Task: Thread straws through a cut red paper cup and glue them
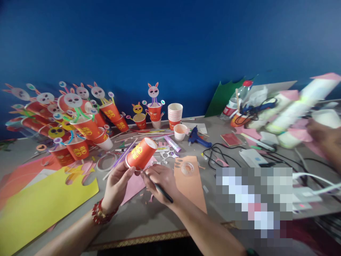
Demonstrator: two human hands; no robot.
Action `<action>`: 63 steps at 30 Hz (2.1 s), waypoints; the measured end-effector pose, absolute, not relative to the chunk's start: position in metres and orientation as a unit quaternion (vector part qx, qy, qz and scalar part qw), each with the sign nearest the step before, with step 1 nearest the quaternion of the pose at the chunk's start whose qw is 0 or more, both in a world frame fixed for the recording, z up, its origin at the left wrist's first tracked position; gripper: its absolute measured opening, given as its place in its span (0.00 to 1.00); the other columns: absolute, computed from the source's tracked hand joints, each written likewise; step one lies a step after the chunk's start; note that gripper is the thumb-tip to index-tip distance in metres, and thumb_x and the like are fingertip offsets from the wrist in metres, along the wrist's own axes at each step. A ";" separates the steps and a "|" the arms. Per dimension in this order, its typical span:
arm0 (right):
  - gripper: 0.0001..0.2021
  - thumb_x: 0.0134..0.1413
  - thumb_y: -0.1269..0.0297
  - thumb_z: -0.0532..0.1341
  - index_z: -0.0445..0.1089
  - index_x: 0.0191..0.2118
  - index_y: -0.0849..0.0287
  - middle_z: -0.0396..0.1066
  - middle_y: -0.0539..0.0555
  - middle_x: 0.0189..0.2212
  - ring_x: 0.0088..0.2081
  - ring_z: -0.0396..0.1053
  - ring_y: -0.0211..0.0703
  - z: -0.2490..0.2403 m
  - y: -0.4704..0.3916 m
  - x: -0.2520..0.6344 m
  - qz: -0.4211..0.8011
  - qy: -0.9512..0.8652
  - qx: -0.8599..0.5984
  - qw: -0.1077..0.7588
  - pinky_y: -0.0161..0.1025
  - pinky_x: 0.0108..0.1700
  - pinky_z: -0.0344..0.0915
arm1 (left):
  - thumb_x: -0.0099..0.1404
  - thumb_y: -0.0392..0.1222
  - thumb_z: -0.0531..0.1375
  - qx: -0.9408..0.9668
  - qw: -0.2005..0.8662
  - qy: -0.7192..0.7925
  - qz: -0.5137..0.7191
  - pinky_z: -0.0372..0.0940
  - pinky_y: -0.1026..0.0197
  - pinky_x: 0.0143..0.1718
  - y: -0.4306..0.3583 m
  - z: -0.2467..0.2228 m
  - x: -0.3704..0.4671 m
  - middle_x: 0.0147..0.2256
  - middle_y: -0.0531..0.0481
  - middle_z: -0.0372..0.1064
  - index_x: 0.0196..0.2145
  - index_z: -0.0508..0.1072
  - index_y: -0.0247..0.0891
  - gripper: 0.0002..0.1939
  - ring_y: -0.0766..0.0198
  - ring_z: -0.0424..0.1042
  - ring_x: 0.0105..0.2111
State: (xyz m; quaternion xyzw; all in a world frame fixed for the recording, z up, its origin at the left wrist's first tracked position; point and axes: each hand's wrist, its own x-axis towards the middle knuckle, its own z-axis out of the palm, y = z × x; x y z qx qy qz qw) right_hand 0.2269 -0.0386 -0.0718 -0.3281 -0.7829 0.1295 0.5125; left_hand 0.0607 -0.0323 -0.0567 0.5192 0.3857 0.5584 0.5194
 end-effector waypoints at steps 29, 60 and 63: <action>0.14 0.70 0.64 0.52 0.70 0.32 0.56 0.73 0.53 0.27 0.30 0.71 0.43 -0.072 -0.046 0.223 0.256 -0.724 -0.406 0.495 0.39 0.33 0.66 | 0.59 0.43 0.69 0.417 0.624 0.346 0.563 0.70 0.60 0.39 -0.033 -0.080 0.067 0.31 0.50 0.77 0.33 0.79 0.37 0.07 0.64 0.73 0.32; 0.14 0.70 0.63 0.51 0.69 0.32 0.55 0.73 0.53 0.26 0.30 0.71 0.45 -0.076 -0.046 0.219 0.238 -0.698 -0.448 0.506 0.39 0.35 0.66 | 0.63 0.42 0.66 0.432 0.632 0.337 0.547 0.68 0.62 0.37 -0.028 -0.075 0.072 0.31 0.51 0.74 0.38 0.77 0.37 0.08 0.66 0.71 0.32; 0.14 0.70 0.65 0.51 0.67 0.32 0.56 0.73 0.54 0.27 0.29 0.71 0.44 -0.076 -0.045 0.220 0.219 -0.724 -0.457 0.468 0.39 0.34 0.64 | 0.65 0.44 0.64 0.511 0.571 0.381 0.517 0.67 0.62 0.38 -0.025 -0.069 0.066 0.31 0.51 0.74 0.36 0.76 0.35 0.08 0.65 0.72 0.33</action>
